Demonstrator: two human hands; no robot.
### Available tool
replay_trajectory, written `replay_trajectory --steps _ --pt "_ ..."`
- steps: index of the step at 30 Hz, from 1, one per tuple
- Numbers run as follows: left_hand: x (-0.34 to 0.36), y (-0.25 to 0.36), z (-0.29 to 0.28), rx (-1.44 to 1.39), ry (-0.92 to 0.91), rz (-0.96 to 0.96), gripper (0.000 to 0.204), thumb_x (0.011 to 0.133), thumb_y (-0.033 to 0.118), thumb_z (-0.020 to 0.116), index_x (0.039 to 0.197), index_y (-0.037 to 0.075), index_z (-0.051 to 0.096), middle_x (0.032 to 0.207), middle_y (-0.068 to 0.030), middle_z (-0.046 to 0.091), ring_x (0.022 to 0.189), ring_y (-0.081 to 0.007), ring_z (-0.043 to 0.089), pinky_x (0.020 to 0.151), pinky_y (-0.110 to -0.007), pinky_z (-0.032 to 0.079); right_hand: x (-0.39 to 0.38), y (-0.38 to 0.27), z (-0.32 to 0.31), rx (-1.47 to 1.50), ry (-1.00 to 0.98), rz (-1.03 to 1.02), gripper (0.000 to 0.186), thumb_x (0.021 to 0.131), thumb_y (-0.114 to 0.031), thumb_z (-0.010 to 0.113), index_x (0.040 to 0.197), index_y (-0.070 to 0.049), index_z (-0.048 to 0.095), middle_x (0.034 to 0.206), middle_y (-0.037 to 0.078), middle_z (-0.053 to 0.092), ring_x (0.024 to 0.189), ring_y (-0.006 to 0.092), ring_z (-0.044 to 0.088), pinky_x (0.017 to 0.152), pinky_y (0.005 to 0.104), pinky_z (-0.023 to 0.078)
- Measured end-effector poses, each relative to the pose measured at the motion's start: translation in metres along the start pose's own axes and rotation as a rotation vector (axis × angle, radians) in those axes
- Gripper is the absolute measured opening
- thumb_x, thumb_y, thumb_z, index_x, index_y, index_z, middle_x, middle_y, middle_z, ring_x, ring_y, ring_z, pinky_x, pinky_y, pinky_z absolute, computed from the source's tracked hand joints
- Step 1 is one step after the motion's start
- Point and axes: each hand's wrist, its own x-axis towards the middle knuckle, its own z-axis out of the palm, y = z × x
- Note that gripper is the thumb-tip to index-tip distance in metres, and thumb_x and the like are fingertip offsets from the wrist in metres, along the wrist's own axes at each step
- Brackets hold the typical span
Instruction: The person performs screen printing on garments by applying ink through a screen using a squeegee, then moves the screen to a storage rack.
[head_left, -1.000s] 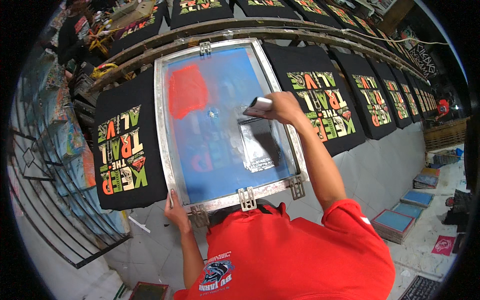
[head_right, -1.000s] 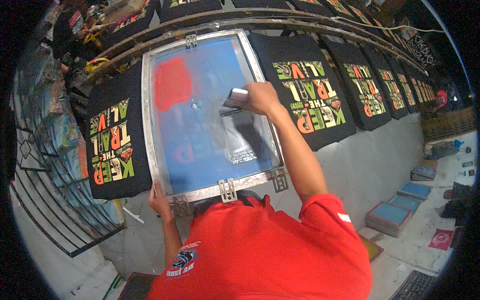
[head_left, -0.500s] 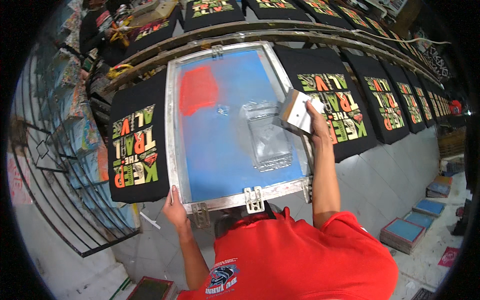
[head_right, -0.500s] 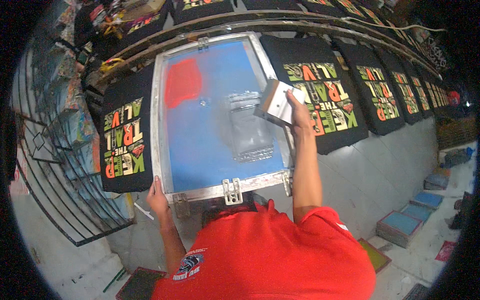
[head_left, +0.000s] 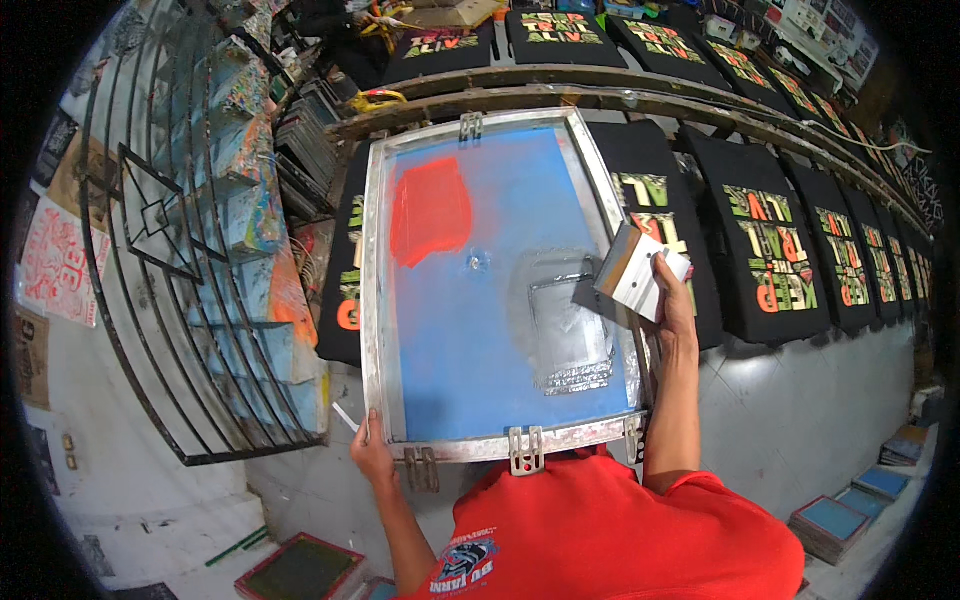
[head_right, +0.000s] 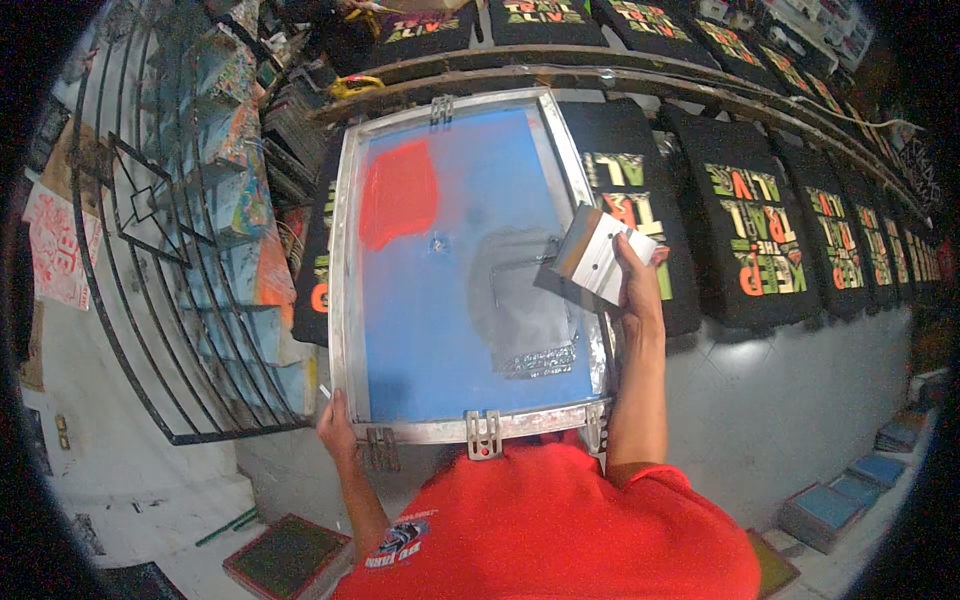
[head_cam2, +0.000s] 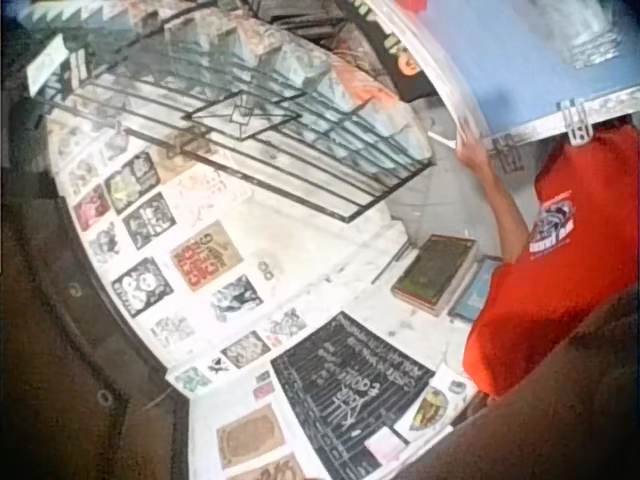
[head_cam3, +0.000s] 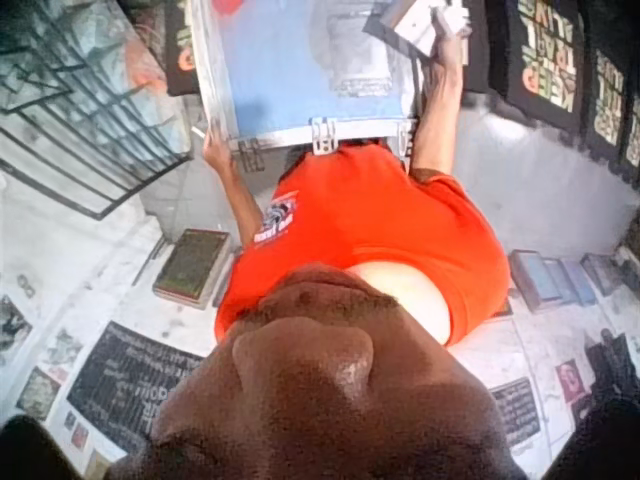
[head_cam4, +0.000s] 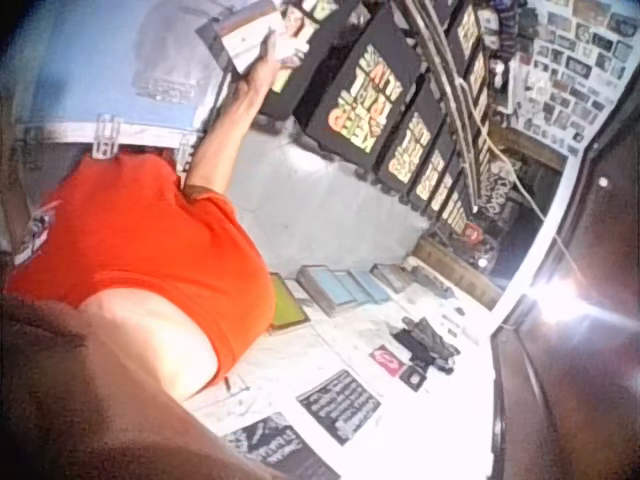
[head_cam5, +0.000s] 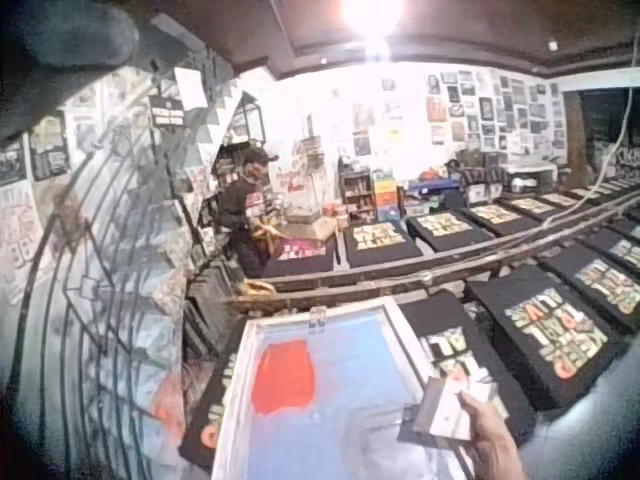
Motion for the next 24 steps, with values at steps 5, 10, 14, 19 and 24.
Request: replay_trajectory --steps 5,10,14,19,24 --pt "0.079 0.001 -0.057 -0.01 -0.011 -0.067 0.045 0.095 0.031 0.07 0.118 -0.008 0.068 0.094 -0.0081 0.071 0.086 -0.0147 0.061 0.08 -0.028 0.049 -0.01 0.062 0.077 -0.023 0.03 0.032 0.041 0.095 -0.031 0.067 0.125 -0.004 0.061 0.109 0.005 0.072 0.092 0.017 0.071 0.082 0.0335 0.057" --pt "0.147 -0.01 -0.081 0.008 0.037 -0.019 0.045 0.095 0.033 0.071 0.114 -0.008 0.071 0.086 -0.0061 0.069 0.076 -0.0121 0.056 0.069 -0.028 0.046 -0.021 0.076 0.149 0.057 -0.008 0.037 0.043 0.092 -0.029 0.072 0.124 -0.002 0.061 0.111 0.007 0.069 0.097 0.0186 0.067 0.085 0.0325 0.051" --pt "0.197 -0.002 -0.072 -0.076 -0.114 -0.054 0.044 0.098 0.031 0.067 0.119 -0.008 0.067 0.099 -0.0099 0.07 0.087 -0.0142 0.059 0.079 -0.029 0.048 0.003 0.089 0.164 0.003 0.059 -0.021 0.044 0.09 -0.03 0.073 0.122 -0.002 0.063 0.11 0.007 0.069 0.095 0.0192 0.067 0.084 0.0325 0.051" --pt "0.24 -0.004 -0.061 -0.158 -0.113 0.039 0.041 0.096 0.029 0.069 0.114 -0.008 0.07 0.093 -0.0077 0.07 0.082 -0.0127 0.059 0.077 -0.028 0.049 0.013 0.104 0.19 0.053 0.048 -0.011 0.036 0.094 -0.03 0.069 0.12 -0.005 0.064 0.109 0.003 0.07 0.096 0.0131 0.067 0.086 0.0283 0.051" --pt "0.268 -0.004 -0.06 -0.06 -0.092 0.019 0.041 0.096 0.029 0.07 0.115 -0.007 0.07 0.096 -0.0099 0.072 0.085 -0.0146 0.062 0.079 -0.031 0.05 0.022 0.111 0.2 -0.018 0.135 -0.036 0.036 0.095 -0.031 0.068 0.119 -0.005 0.064 0.11 0.004 0.07 0.098 0.0146 0.068 0.085 0.0308 0.054"
